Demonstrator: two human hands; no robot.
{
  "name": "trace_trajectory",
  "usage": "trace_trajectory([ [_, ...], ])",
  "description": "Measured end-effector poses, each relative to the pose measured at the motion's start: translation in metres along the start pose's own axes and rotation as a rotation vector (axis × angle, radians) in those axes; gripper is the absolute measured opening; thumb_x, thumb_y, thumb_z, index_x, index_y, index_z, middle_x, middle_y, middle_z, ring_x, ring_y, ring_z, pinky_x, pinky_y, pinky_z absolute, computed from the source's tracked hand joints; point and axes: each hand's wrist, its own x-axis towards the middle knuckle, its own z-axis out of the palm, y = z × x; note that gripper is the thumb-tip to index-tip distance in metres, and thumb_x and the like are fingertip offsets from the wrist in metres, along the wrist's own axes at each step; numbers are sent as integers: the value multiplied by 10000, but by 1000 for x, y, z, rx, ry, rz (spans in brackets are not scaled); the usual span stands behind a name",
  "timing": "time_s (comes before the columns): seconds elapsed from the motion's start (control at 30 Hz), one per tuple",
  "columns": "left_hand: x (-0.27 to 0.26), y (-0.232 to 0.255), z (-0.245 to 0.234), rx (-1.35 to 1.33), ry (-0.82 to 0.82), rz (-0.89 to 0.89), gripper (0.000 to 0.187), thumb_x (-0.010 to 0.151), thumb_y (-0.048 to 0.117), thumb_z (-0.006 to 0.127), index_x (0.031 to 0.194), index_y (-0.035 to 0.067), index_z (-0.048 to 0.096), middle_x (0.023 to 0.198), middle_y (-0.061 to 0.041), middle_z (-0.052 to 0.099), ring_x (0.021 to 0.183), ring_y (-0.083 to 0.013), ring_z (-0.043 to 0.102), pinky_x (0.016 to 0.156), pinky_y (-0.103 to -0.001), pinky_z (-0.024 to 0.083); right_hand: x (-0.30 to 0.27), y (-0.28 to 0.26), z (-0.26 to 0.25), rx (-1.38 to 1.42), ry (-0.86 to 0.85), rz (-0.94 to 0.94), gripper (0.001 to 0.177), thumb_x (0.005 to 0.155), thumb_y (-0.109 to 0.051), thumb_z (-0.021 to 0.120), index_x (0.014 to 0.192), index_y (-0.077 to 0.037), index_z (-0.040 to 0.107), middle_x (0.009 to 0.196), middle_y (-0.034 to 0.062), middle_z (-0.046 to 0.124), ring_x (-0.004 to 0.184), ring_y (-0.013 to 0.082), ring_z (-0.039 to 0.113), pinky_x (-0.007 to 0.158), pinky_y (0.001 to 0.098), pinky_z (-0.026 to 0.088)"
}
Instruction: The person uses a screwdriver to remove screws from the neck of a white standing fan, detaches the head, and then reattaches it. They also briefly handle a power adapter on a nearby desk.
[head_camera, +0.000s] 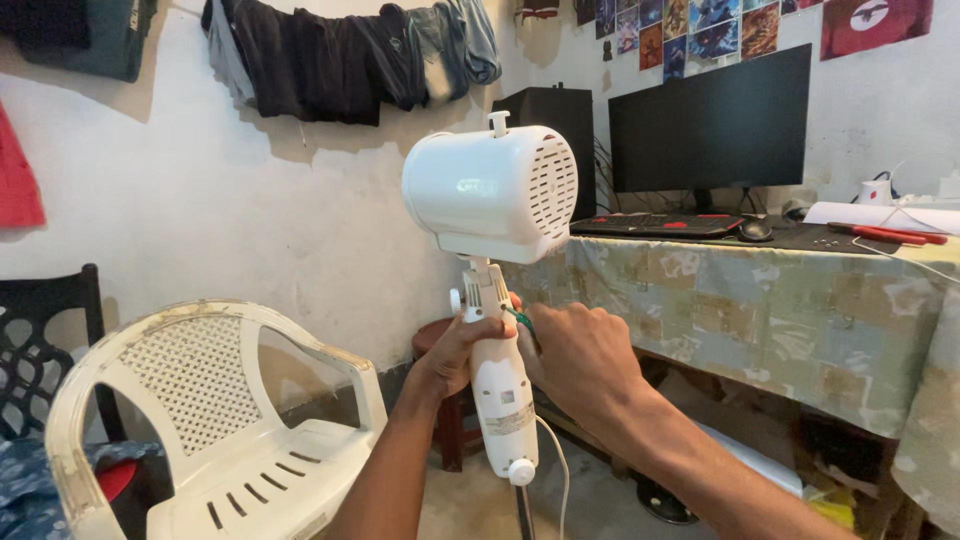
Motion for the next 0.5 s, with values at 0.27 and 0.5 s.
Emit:
trace_trajectory([
  [0.27,3,-8,-2,-8,50,48,549,777,191,746,1294,89,589,1053,-53,623,963,-179,635,825,-374,564,17,-7,4,33,2,75,264,822,-265,689,789,-6,727,731,240,696,690,437,706,645,540,563],
  [0.5,-42,-20,55,553,790,707,768,737,199,800,1394,26,441,1330,-180,529,1191,-283,534,954,-451,459,20,-6,5,-7,-44,35,286,860,-272,677,759,-10,729,715,238,697,685,435,707,660,534,565],
])
